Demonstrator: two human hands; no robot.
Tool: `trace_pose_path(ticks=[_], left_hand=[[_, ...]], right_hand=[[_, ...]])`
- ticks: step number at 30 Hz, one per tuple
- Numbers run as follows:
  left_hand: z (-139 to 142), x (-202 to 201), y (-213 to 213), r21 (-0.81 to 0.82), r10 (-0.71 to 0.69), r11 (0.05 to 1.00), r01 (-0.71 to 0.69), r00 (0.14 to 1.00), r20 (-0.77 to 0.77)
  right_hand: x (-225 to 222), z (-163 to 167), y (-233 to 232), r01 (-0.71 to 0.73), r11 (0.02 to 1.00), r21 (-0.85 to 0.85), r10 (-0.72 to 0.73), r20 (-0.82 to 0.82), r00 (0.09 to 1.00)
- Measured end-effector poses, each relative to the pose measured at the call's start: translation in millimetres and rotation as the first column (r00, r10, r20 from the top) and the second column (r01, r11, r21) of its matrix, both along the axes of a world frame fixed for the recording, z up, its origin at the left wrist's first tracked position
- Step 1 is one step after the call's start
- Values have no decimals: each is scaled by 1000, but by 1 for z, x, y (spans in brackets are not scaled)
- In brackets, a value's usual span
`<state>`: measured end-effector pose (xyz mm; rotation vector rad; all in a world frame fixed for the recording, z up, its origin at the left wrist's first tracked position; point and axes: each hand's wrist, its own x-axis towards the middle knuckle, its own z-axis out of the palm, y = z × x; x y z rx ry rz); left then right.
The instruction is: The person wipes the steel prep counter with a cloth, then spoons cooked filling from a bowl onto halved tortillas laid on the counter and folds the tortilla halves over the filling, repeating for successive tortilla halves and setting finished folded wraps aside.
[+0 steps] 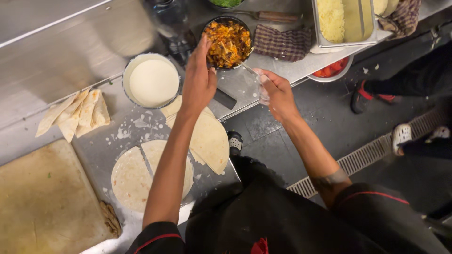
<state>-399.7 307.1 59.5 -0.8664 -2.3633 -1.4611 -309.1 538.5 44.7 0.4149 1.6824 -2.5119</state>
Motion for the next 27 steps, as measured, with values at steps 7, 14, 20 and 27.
trace_pose_path(ticks=[7,14,20,27], left_hand=[[10,133,-102,188,233,942,-279,944,232],[-11,233,-175,11,684,682,-731,643,345],[-36,264,-168,-309,703,697,-647,702,115],[-43,281,-161,-361,701,693,-624,701,132]], right_hand=[[83,15,-42,-170,984,52,168,47,985],[151,-7,-127,-456,879,140,440,133,888],[163,-3,-173,-307,496,812,626,-90,775],[176,2,-189,-183,397,899,653,-137,745]])
